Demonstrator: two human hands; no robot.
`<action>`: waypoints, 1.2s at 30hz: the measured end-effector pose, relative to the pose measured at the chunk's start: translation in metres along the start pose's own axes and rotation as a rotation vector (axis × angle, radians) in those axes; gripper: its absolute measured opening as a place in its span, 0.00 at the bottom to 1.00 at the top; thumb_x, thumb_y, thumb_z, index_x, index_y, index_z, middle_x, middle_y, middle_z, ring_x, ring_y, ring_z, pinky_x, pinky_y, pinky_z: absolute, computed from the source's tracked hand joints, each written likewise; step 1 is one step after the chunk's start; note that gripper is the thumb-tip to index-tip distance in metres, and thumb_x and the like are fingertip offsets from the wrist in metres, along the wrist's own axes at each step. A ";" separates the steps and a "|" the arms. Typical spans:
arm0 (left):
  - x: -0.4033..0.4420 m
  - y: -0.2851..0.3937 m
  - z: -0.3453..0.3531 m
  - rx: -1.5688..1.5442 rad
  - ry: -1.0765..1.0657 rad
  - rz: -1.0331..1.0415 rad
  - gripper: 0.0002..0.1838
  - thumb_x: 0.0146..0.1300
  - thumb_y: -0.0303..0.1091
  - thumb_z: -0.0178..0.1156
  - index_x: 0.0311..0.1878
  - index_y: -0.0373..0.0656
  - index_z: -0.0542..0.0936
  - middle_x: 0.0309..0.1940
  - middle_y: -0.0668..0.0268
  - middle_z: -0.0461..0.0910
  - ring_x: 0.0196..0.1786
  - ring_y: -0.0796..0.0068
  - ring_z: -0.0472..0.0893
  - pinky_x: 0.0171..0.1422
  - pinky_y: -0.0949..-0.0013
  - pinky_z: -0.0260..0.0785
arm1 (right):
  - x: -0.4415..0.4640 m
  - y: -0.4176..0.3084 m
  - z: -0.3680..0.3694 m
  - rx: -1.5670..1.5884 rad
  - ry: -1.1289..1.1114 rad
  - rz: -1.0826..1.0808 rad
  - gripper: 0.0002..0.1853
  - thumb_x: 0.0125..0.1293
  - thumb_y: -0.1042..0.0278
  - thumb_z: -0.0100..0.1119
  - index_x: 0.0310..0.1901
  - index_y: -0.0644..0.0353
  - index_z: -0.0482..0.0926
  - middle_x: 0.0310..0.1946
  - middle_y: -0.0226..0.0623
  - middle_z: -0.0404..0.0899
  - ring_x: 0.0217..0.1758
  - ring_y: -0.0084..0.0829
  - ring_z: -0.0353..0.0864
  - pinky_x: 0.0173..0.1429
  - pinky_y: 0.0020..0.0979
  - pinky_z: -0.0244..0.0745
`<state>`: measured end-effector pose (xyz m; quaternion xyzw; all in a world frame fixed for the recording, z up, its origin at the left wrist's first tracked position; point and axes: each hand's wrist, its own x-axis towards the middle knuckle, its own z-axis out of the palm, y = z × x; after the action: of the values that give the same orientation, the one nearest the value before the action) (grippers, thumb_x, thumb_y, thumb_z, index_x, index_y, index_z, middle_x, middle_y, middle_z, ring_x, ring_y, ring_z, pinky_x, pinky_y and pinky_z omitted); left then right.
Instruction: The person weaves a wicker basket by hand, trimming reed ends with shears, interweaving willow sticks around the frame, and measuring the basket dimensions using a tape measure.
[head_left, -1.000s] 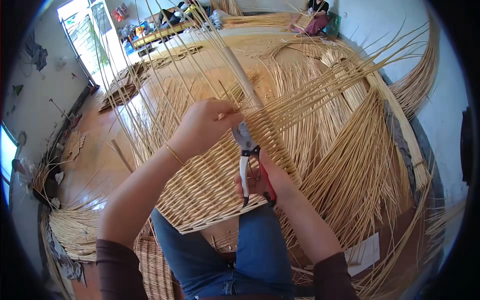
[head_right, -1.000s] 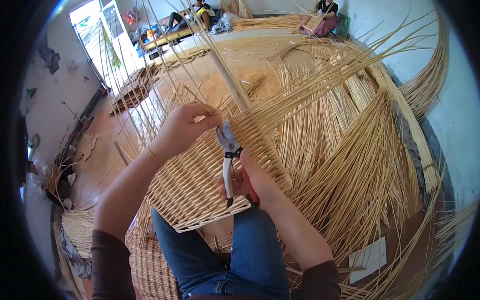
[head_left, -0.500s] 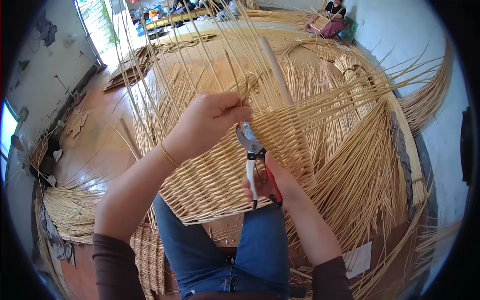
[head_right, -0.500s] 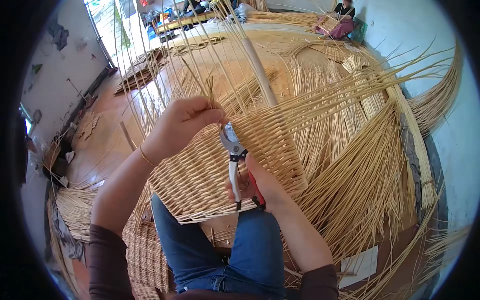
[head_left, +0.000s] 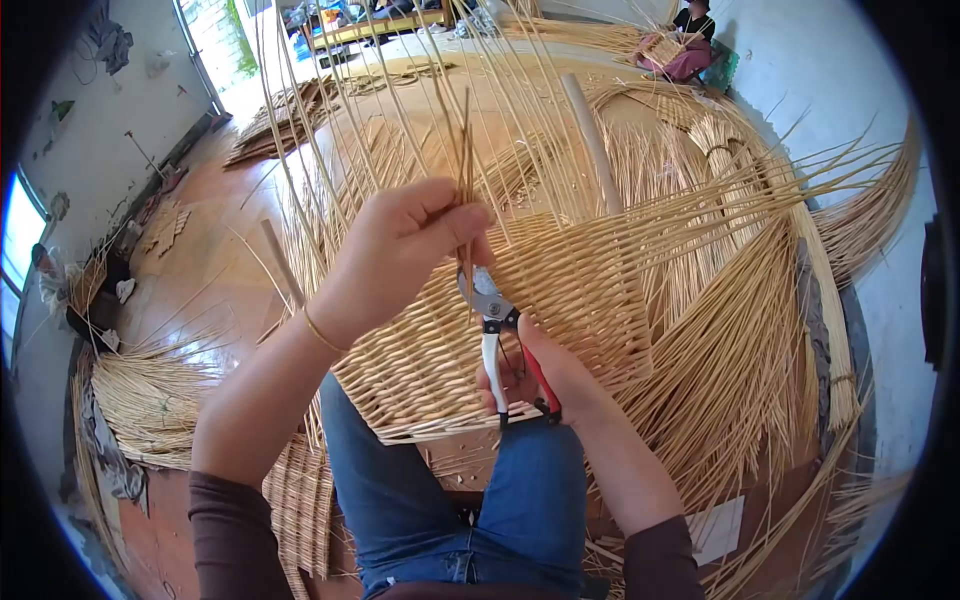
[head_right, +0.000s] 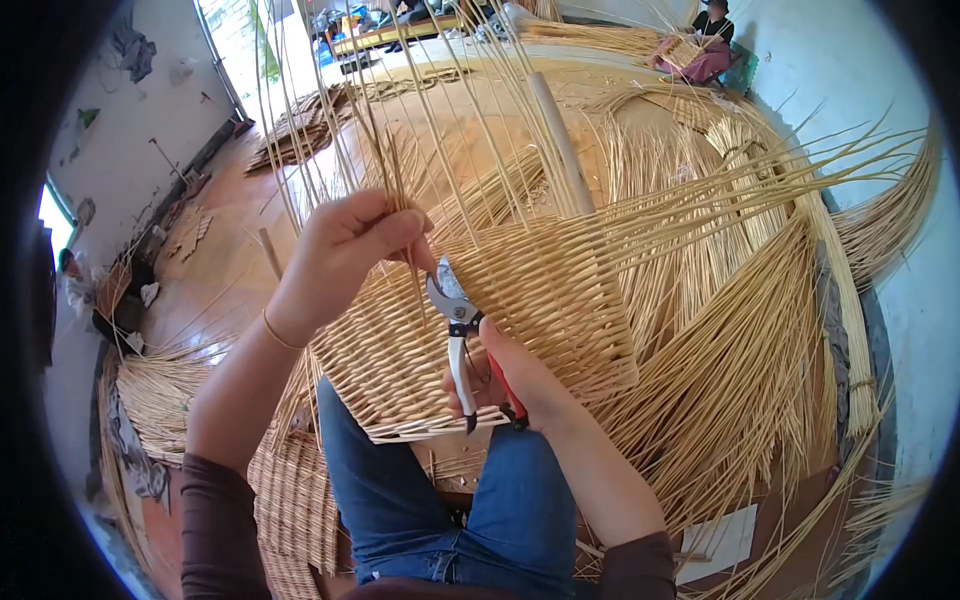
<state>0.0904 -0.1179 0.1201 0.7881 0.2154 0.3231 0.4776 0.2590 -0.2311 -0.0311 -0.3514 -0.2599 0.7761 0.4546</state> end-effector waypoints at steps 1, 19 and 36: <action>-0.001 0.000 0.001 0.029 -0.024 0.003 0.09 0.70 0.29 0.54 0.42 0.31 0.79 0.29 0.62 0.82 0.35 0.76 0.82 0.42 0.74 0.74 | -0.002 -0.002 0.006 0.003 0.072 0.009 0.32 0.72 0.35 0.31 0.59 0.57 0.66 0.32 0.43 0.80 0.30 0.36 0.81 0.37 0.35 0.79; -0.027 -0.006 -0.014 -0.776 0.086 -0.277 0.15 0.75 0.39 0.46 0.39 0.36 0.73 0.16 0.79 0.57 0.17 0.87 0.53 0.21 0.79 0.47 | 0.019 0.022 0.019 0.000 -0.008 0.024 0.32 0.75 0.38 0.24 0.68 0.53 0.60 0.39 0.49 0.81 0.39 0.41 0.84 0.48 0.43 0.79; -0.035 -0.006 -0.017 -0.853 0.079 -0.293 0.15 0.77 0.37 0.41 0.43 0.37 0.73 0.15 0.79 0.54 0.16 0.88 0.53 0.20 0.79 0.47 | 0.022 0.018 0.023 -0.076 -0.007 -0.002 0.32 0.73 0.35 0.29 0.67 0.49 0.62 0.27 0.35 0.76 0.25 0.26 0.77 0.31 0.28 0.75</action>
<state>0.0531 -0.1274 0.1100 0.4692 0.1903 0.3418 0.7917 0.2241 -0.2214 -0.0367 -0.3654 -0.2912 0.7663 0.4409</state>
